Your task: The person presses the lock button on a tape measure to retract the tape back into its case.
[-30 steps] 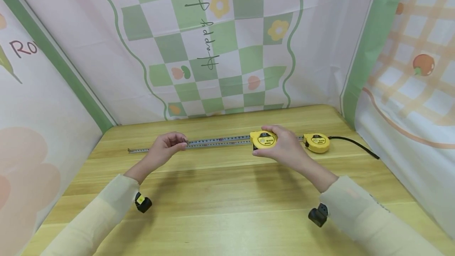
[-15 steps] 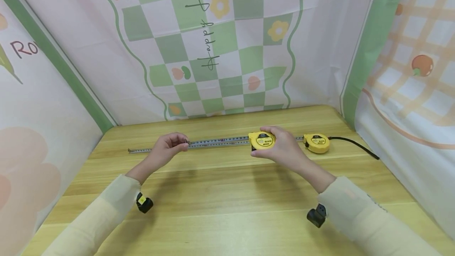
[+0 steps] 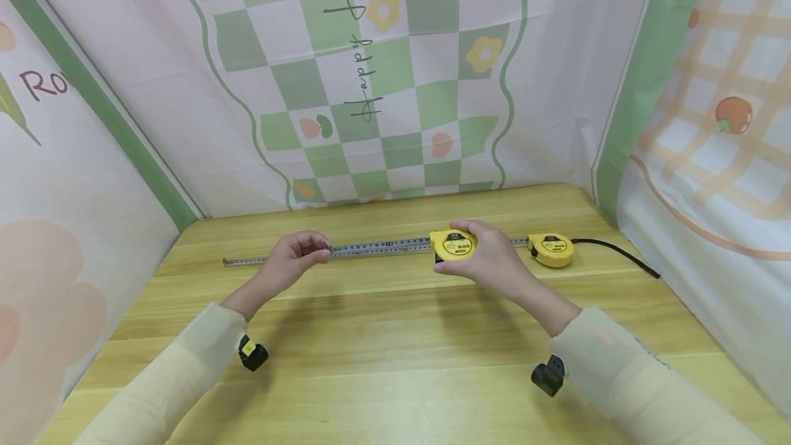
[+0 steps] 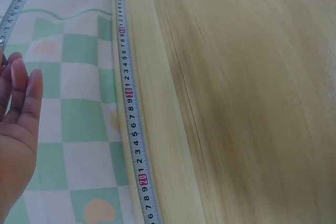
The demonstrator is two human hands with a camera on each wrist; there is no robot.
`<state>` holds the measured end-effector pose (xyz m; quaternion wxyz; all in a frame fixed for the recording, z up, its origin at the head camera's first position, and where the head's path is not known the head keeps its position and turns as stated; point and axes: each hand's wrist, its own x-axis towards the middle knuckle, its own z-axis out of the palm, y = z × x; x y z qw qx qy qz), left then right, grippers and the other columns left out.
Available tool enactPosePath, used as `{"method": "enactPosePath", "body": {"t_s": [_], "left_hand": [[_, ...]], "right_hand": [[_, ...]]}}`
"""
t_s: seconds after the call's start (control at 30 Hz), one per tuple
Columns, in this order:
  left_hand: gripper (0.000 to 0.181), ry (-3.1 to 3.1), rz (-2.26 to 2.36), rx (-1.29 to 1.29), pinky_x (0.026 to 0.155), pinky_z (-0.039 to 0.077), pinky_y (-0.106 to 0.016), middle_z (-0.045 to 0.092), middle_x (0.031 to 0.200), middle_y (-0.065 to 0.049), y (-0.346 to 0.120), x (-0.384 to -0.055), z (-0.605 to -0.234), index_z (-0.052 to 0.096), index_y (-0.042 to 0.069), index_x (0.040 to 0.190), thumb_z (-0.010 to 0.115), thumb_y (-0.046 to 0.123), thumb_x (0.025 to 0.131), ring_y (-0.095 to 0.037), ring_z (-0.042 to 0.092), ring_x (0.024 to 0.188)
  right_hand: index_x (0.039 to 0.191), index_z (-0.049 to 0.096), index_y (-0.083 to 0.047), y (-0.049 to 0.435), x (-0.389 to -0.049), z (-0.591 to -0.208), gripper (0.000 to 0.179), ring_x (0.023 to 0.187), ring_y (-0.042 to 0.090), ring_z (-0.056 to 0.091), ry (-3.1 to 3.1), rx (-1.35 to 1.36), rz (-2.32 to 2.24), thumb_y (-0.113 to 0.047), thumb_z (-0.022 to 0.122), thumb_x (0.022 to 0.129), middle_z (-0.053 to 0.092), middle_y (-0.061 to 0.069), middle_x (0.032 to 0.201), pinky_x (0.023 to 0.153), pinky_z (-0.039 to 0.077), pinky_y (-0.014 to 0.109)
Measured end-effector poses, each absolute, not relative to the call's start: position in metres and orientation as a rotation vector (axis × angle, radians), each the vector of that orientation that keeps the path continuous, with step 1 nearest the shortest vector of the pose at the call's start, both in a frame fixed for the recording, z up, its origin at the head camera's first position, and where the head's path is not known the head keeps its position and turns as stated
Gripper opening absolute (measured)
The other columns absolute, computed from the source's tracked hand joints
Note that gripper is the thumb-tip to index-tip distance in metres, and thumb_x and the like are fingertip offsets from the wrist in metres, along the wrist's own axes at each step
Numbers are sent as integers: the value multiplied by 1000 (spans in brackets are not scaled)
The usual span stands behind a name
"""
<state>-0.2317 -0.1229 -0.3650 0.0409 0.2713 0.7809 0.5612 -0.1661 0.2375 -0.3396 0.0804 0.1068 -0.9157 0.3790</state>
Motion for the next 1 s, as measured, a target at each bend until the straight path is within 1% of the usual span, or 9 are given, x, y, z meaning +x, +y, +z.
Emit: {"method": "enactPosePath", "body": {"t_s": [0.13,0.2,0.27,0.33,0.4,0.47,0.6,0.8,1.0], "left_hand": [[11,2390,1715,832,74,55,-30,66,96,-13,-123,-232,-366,65,1,103,63,10,96,-21,62,83],[11,2393,1712,830,74,56,-30,66,96,-12,-123,-232,-366,65,2,102,63,10,96,-25,62,84],[11,2386,1719,828,75,56,-31,66,96,-10,-122,-232,-367,65,2,103,63,10,96,-32,62,87],[11,2379,1725,830,76,56,-31,66,96,-9,-122,-233,-367,66,2,103,63,10,96,-36,62,89],[11,2369,1734,837,77,56,-32,66,96,-9,-121,-233,-368,65,1,103,63,9,96,-34,63,89],[11,2367,1738,845,77,56,-32,66,97,-10,-120,-232,-368,65,1,103,63,9,95,-28,63,87],[12,2357,1751,865,76,56,-31,66,98,-17,-118,-232,-368,65,0,103,63,9,95,-18,63,84],[12,2348,1748,846,75,56,-29,65,99,-20,-115,-230,-367,65,-2,102,63,7,95,-18,63,83],[13,2339,1756,825,75,55,-28,65,100,-22,-112,-230,-368,64,-4,102,64,7,95,-19,63,84]], "right_hand": [[137,52,-6,237,-166,-340,86,96,27,58,-2739,314,1128,-47,86,69,58,18,126,73,50,37],[137,52,-6,236,-166,-340,85,93,26,59,-2736,314,1134,-44,87,69,59,17,123,72,50,37],[137,52,-6,235,-166,-341,86,90,25,59,-2734,313,1141,-46,87,69,60,17,120,70,50,36],[137,52,-6,234,-166,-341,86,88,25,59,-2731,311,1149,-47,86,69,60,16,119,68,50,35],[137,52,-7,234,-166,-341,88,88,25,59,-2730,308,1147,-51,85,68,60,16,119,68,50,35],[137,53,-8,233,-166,-341,90,89,25,59,-2729,307,1140,-55,84,67,60,16,121,68,50,35],[137,53,-8,231,-167,-342,88,89,25,59,-2720,317,1142,-52,85,68,60,16,121,69,50,36],[137,52,-6,228,-167,-344,84,88,24,59,-2702,331,1187,-41,88,69,61,15,118,68,51,36],[137,51,-5,227,-168,-346,86,86,23,60,-2693,342,1230,-43,87,69,61,15,116,67,53,34]]}}
